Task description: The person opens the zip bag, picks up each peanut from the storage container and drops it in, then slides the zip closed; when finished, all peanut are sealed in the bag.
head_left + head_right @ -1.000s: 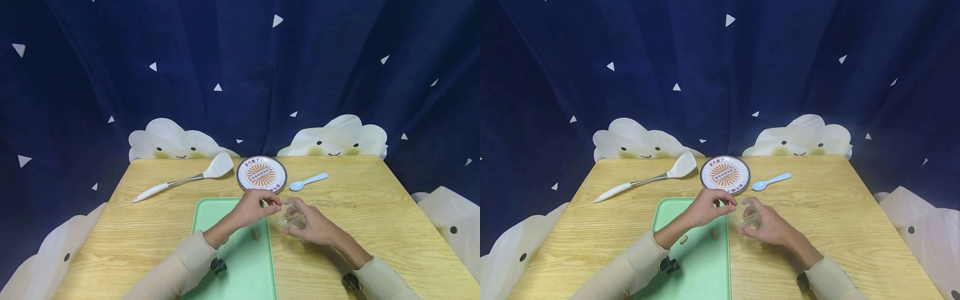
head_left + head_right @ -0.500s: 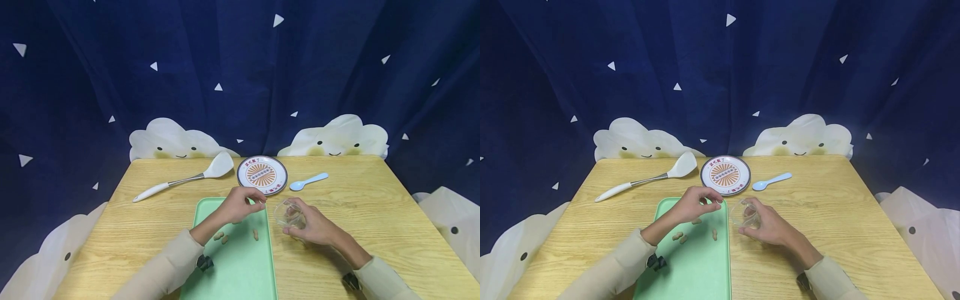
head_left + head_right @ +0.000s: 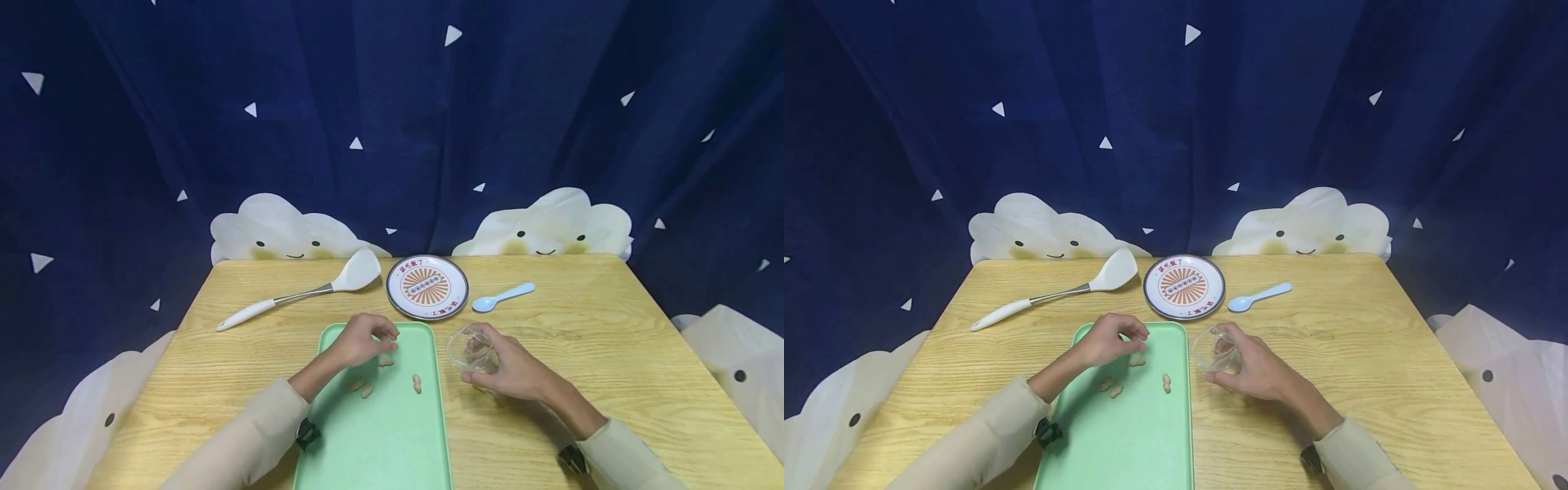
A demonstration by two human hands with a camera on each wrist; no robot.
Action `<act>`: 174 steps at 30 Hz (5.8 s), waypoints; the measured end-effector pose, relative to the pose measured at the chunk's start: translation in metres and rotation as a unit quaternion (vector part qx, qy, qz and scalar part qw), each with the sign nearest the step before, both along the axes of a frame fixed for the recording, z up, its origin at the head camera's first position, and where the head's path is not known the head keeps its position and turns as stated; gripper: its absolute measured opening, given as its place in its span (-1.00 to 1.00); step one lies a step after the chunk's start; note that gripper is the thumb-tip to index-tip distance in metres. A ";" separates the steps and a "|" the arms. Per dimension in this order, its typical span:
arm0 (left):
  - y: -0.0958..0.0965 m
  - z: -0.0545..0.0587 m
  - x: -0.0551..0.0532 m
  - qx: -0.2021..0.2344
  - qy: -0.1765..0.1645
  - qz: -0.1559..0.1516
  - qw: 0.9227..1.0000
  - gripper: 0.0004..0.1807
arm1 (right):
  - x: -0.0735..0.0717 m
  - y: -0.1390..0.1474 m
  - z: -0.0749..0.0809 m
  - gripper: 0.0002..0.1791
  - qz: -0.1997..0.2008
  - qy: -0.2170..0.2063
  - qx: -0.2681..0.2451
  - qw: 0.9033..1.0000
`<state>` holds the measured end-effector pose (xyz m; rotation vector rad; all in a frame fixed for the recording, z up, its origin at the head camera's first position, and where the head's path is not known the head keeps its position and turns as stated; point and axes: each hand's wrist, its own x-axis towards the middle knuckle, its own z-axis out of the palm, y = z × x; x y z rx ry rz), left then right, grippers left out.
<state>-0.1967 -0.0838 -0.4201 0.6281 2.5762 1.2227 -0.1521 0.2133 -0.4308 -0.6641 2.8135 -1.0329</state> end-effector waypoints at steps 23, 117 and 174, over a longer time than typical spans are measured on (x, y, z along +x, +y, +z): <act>0.001 -0.036 0.005 -0.049 -0.029 0.032 0.998 -0.83 | 0.001 0.002 -0.001 -0.19 0.001 -0.008 0.001 1.000; -0.053 -0.023 0.039 -0.024 -0.045 0.031 0.998 -0.84 | 0.003 0.002 -0.001 -0.21 -0.004 -0.001 0.015 1.000; 0.073 0.048 0.020 0.047 0.074 -0.059 0.994 -0.91 | 0.004 0.004 -0.004 -0.25 0.003 0.003 -0.002 1.000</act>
